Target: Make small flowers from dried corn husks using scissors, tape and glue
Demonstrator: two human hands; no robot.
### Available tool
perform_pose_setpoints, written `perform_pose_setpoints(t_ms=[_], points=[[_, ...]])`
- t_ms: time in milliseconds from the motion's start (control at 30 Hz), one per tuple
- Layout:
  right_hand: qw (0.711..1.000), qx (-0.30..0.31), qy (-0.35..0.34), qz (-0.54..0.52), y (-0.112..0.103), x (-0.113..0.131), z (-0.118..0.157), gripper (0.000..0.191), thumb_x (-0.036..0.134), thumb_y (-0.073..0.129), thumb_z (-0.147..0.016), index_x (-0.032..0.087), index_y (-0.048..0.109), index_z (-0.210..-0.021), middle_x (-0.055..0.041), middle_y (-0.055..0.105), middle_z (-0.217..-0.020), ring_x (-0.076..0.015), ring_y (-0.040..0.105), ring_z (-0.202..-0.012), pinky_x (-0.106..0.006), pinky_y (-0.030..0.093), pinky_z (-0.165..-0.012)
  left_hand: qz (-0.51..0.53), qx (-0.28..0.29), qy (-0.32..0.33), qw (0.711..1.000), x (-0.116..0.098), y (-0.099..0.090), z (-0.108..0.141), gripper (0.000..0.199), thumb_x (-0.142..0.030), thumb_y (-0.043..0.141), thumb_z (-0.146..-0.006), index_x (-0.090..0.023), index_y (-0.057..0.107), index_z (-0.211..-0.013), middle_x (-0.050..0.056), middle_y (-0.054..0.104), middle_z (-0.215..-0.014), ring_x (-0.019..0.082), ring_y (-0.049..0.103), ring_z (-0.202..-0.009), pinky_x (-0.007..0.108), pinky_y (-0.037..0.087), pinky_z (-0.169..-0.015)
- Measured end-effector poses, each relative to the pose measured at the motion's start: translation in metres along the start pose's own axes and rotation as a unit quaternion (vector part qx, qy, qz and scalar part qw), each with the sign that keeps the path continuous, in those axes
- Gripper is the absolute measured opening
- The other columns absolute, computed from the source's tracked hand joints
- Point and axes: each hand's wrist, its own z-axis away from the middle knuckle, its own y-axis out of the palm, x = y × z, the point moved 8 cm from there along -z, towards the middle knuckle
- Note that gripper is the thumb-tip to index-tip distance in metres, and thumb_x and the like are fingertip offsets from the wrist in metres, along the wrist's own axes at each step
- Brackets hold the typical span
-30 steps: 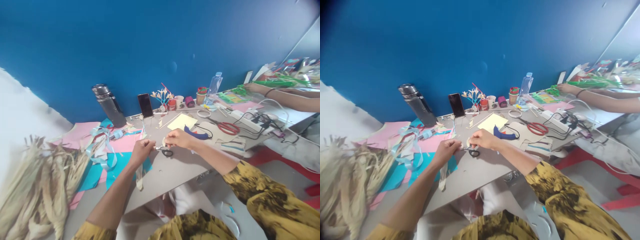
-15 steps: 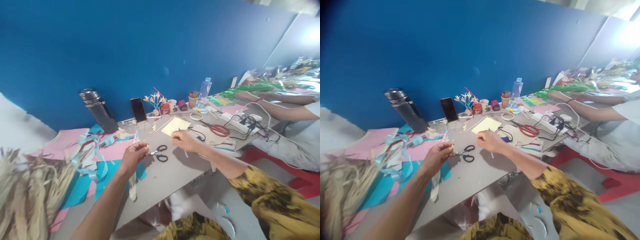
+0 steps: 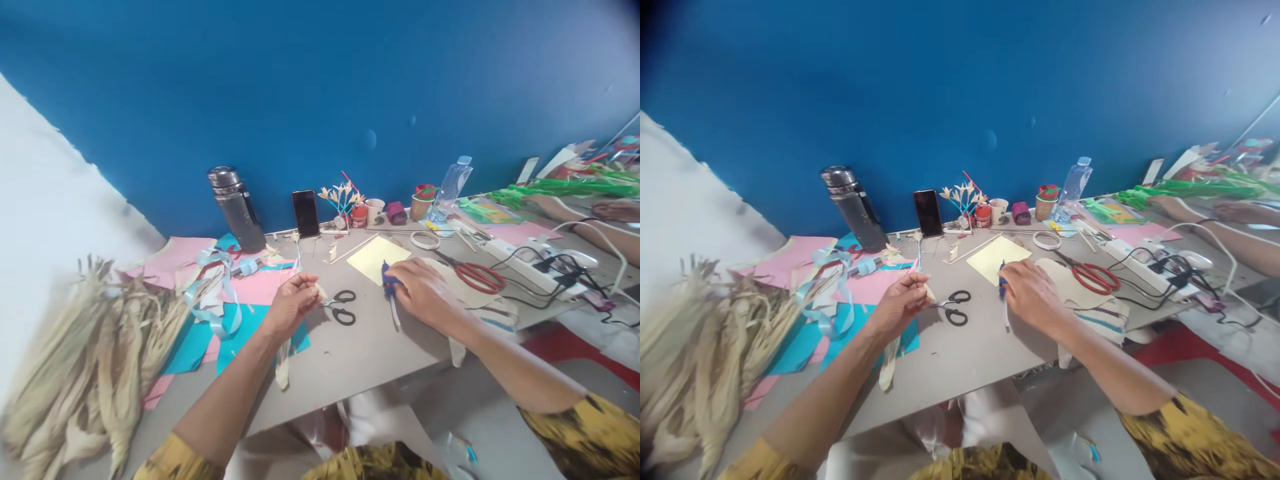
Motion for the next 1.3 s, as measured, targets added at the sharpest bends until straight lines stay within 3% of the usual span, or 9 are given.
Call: perform_pose_setpoints(t_ms=[133, 200, 400, 667, 767, 900, 1000, 1133, 1300], points=[[0.942, 0.083, 0.034, -0.323, 0.024, 0.056, -0.007, 0.022, 0.036, 0.064, -0.085, 0.02, 0.07, -0.099, -0.0037, 0.072, -0.09, -0.017, 0.062, -0.076, -0.025, 0.047, -0.065, 0.004, 0.006, 0.018, 1.0, 0.002, 0.011, 0.007, 0.036, -0.024, 0.086, -0.063, -0.016, 0.063, -0.09, -0.005, 0.056, -0.062, 0.006, 0.048, -0.051, 0.021, 0.037, -0.052], [0.912, 0.1, 0.053, -0.395, 0.037, 0.077, -0.013, 0.021, 0.037, 0.068, -0.081, 0.018, 0.068, -0.09, 0.0, 0.067, -0.074, -0.0129, 0.055, -0.064, -0.022, 0.043, -0.057, 0.007, 0.005, 0.004, 1.0, 0.003, 0.015, 0.011, 0.036, -0.024, 0.087, -0.062, -0.016, 0.063, -0.089, -0.005, 0.057, -0.062, 0.007, 0.05, -0.052, 0.022, 0.039, -0.054], [0.892, 0.113, 0.073, -0.431, 0.052, 0.081, -0.021, 0.017, 0.03, 0.062, -0.08, 0.017, 0.061, -0.069, 0.0045, 0.052, -0.056, -0.0084, 0.04, -0.052, -0.021, 0.031, -0.048, 0.021, 0.065, -0.096, 0.993, 0.014, 0.027, 0.02, 0.033, -0.031, 0.083, -0.064, -0.015, 0.066, -0.088, 0.002, 0.063, -0.066, 0.013, 0.058, -0.058, 0.023, 0.041, -0.053], [0.904, 0.168, 0.007, -0.394, 0.042, 0.089, -0.017, 0.022, 0.035, 0.061, -0.084, 0.016, 0.064, -0.073, 0.0017, 0.061, -0.066, -0.0098, 0.047, -0.058, -0.021, 0.035, -0.052, 0.007, 0.106, -0.137, 0.985, 0.023, 0.032, 0.024, 0.023, -0.025, 0.081, -0.064, -0.012, 0.063, -0.067, 0.003, 0.059, -0.059, 0.01, 0.054, -0.053, 0.02, 0.038, -0.049], [0.928, 0.158, -0.009, -0.336, 0.032, 0.071, -0.012, 0.017, 0.031, 0.057, -0.088, 0.018, 0.068, -0.088, -0.0005, 0.067, -0.077, -0.0119, 0.055, -0.064, -0.022, 0.04, -0.058, 0.015, 0.091, -0.138, 0.986, 0.02, 0.028, 0.021, 0.025, -0.027, 0.083, -0.064, -0.012, 0.064, -0.07, 0.003, 0.06, -0.06, 0.01, 0.054, -0.052, 0.02, 0.038, -0.048], [0.997, 0.065, 0.006, -0.049, 0.009, 0.007, -0.002, 0.035, 0.014, 0.057, -0.082, 0.019, 0.064, -0.116, -0.01, 0.069, -0.11, -0.0233, 0.061, -0.101, -0.032, 0.043, -0.086, 0.059, 0.007, -0.1, 0.993, 0.012, 0.011, 0.012, 0.026, -0.025, 0.084, -0.064, -0.014, 0.061, -0.071, 0.002, 0.06, -0.062, 0.009, 0.052, -0.053, 0.019, 0.038, -0.048], [0.988, 0.108, 0.029, 0.11, 0.015, -0.037, 0.005, 0.039, 0.016, 0.06, -0.08, 0.016, 0.062, -0.119, -0.0161, 0.063, -0.123, -0.0302, 0.055, -0.113, -0.038, 0.04, -0.093, 0.099, -0.026, -0.078, 0.992, 0.008, 0.003, 0.007, 0.026, -0.021, 0.083, -0.063, -0.014, 0.059, -0.069, 0.001, 0.057, -0.059, 0.009, 0.05, -0.053, 0.019, 0.038, -0.047], [0.978, 0.159, 0.022, 0.131, 0.029, -0.059, 0.002, 0.042, 0.023, 0.06, -0.081, 0.016, 0.062, -0.122, -0.0168, 0.063, -0.118, -0.0322, 0.058, -0.11, -0.039, 0.042, -0.089, 0.121, -0.028, -0.072, 0.99, 0.008, 0.0, 0.005, 0.023, -0.018, 0.081, -0.065, -0.014, 0.059, -0.069, 0.001, 0.057, -0.062, 0.009, 0.05, -0.054, 0.02, 0.038, -0.047], [0.99, 0.138, 0.005, -0.002, 0.036, -0.067, -0.003, 0.031, 0.027, 0.062, -0.079, 0.02, 0.068, -0.108, -0.0099, 0.066, -0.103, -0.0247, 0.062, -0.095, -0.032, 0.045, -0.082, 0.114, -0.033, -0.07, 0.99, 0.01, -0.003, 0.004, 0.021, -0.017, 0.079, -0.066, -0.013, 0.06, -0.071, 0.001, 0.057, -0.062, 0.009, 0.05, -0.054, 0.019, 0.037, -0.047]])
